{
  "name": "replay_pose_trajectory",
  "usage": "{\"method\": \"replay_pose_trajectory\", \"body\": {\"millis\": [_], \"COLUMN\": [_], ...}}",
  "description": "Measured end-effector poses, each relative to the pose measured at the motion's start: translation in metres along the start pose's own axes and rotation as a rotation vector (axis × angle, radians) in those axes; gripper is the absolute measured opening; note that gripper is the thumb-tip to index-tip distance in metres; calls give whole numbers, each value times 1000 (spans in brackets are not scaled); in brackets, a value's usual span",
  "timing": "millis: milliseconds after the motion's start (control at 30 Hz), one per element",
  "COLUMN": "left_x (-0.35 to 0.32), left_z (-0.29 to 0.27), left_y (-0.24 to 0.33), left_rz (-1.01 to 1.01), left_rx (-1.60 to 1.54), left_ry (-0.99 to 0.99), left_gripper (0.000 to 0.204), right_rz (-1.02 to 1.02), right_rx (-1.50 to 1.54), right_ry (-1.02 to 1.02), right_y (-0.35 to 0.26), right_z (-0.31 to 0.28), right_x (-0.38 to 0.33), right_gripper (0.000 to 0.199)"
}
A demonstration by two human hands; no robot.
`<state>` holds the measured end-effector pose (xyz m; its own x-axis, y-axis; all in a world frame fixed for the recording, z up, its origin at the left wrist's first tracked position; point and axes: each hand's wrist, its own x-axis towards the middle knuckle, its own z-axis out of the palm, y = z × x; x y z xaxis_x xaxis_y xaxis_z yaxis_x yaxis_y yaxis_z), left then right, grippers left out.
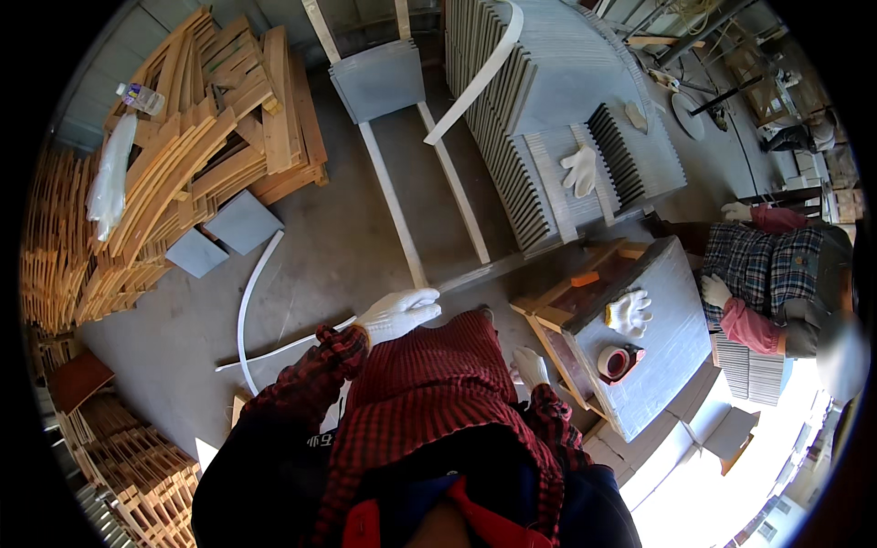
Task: The person picks up gray rectangular boards and wraps them with clear plastic film, then secures the film with red tape. They handle the boards one at a time, aligning edges and smoothing the wrap before taping.
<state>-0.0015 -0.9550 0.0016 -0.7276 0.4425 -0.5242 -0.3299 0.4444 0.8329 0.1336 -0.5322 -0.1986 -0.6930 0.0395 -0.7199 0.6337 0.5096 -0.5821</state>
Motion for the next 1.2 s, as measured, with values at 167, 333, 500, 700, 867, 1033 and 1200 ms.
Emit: {"method": "replay_pose_trajectory", "body": {"millis": [167,333,500,700,867,1033,1200], "left_x": [45,77,100,184,307,426,505], "left_z": [-39,-46,-109,-302,-437,-533,-608], "left_y": [-24,-10,-29,-60,-116,-161,-157], "left_rz": [-47,-71,-178,-291,-178,154,308], "left_rx": [172,136,108,171,431,838,912], "left_ry": [-20,81,128,414,576,865,872], "left_gripper": [53,55,57,57,46,44,50], "right_rz": [337,-234,-257,-433,-520,-602,-779], "right_rx": [1,-507,-345,-548,-687,-793,-951], "right_ry": [-25,-120,-60,87,49,77,177], "right_y": [-73,-54,-189,-449,-525,-607,-704], "right_z": [11,-6,-24,17,96,156,181], "right_x": [-47,35,150,230,319,428,531], "right_gripper": [34,25,37,55,62,66,76]}}
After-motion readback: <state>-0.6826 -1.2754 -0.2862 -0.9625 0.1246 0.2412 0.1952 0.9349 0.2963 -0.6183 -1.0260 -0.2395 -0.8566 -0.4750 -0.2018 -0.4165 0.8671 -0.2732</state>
